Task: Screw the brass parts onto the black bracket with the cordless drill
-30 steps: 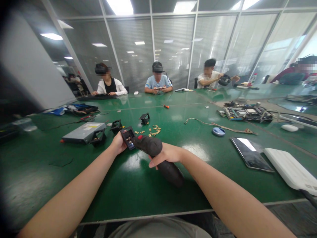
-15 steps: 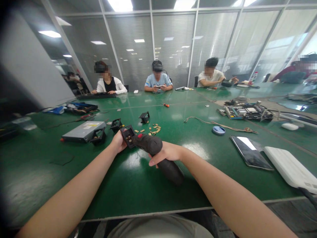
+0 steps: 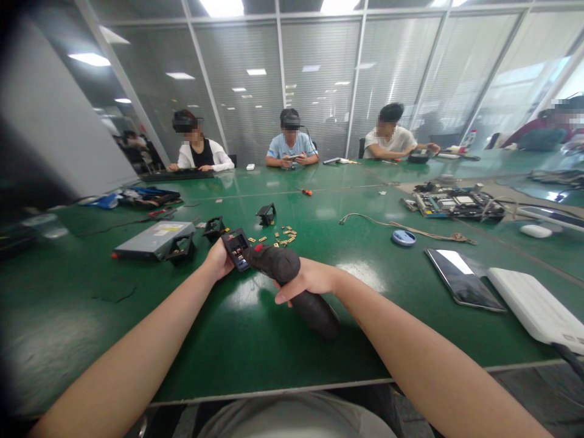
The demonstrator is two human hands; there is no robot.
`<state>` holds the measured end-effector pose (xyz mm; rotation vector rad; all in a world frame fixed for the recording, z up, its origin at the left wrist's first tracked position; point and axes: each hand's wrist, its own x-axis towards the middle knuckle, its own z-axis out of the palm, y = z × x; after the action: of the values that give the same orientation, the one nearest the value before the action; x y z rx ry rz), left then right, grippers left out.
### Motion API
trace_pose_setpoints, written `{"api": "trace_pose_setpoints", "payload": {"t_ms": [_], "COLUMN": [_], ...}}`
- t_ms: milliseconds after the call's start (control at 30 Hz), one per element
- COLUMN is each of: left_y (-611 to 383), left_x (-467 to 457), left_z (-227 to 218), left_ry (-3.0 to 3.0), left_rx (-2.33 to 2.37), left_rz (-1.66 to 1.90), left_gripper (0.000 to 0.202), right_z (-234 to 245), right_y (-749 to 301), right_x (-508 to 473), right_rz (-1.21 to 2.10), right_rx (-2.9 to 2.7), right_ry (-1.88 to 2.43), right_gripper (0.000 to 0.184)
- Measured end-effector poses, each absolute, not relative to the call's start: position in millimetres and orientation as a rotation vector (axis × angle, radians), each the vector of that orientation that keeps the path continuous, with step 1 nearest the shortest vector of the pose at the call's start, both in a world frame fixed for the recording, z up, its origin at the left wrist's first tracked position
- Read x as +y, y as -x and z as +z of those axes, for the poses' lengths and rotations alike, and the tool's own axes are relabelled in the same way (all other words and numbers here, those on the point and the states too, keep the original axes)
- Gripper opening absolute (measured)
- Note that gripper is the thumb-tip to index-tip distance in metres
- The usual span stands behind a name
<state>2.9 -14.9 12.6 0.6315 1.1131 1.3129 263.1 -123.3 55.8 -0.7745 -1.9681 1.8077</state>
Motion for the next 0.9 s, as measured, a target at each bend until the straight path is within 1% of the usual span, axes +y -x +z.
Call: {"api": "trace_pose_setpoints", "payload": {"t_ms": [467, 900], "left_y": [-1.7, -2.2], "left_x": [-12.6, -13.2], "left_z": [10.4, 10.8], "left_ry": [-0.632, -0.619], "left_rx": [1.106, 1.105], "left_rz": [1.306, 1.315], "left_gripper": [0.031, 0.027], "right_z": [53.7, 54.0], "right_y": [-264.6, -265.2], "right_x": [-122.3, -120.9], "right_rz": [1.773, 1.786], "right_rx": [-2.003, -2.009], "right_ry": [0.755, 0.756], "right_gripper": [0.032, 0.035]}}
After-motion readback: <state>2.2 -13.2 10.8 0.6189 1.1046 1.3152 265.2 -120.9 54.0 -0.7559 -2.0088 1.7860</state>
